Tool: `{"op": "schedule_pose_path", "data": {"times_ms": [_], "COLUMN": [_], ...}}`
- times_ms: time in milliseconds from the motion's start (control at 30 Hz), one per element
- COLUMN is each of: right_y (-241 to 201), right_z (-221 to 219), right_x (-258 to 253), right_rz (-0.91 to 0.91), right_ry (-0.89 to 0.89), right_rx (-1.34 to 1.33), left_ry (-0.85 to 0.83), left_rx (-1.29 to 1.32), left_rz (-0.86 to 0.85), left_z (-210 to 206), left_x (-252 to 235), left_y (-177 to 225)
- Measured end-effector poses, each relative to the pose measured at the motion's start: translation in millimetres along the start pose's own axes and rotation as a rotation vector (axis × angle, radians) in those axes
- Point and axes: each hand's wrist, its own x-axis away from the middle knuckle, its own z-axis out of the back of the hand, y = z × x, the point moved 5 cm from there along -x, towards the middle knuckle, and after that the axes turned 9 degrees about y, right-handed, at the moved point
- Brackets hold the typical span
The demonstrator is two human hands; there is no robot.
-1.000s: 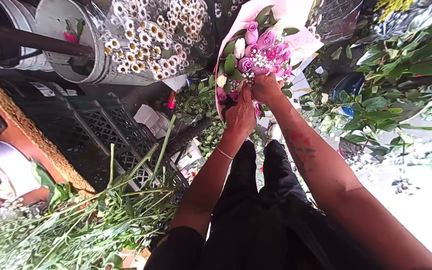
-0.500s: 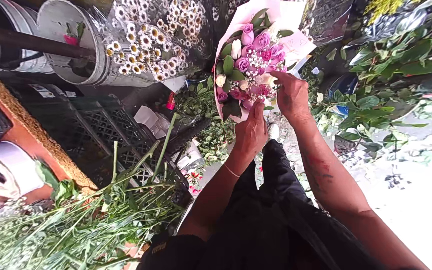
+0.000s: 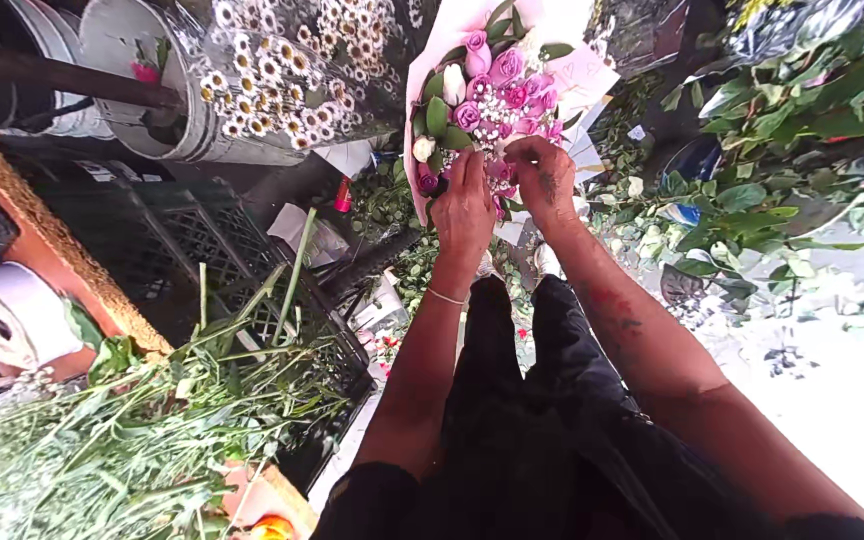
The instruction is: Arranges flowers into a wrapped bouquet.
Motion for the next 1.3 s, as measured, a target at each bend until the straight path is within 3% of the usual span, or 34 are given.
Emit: {"op": "schedule_pose_path", "data": {"times_ms": [133,233,467,667,900,1133,1300], "right_y": [6,3,-6,-20,-27,-30,-25], "right_z": [-9,-14,-31,-16,-39,-55,-65], "right_x": [0,1,-9,-18,-6,-6,-32], "right_rz": [-0.367,-0.475,-0.275,-0.012,0.106,-0.026,-0.37], "right_ry": [-0.071,-0.095,-0.238,-0.062,-0.273,-0.493,-0.645], "right_rx": [-0.459,-0.541,-0.28,0.239,0.363,0.366,0.368], "left_ry": [-0.23,-0.31,-0.297,-0.314,-0.302,-0.379,-0.409], "left_rx": [-0.117,-0.181,-0.224,-0.318,-0.296,-0.249,-0.17], "left_rz": [0.001,0.039,0.07,0.072,0.017,0.04,0.056], "left_z": [-21,-28,-33,-29,-12,-11,-8], "left_x": [-31,-35,-38,-37,-16,1,-2], "left_y": [-2,-8,-17,-22,-28,-27,-26]}}
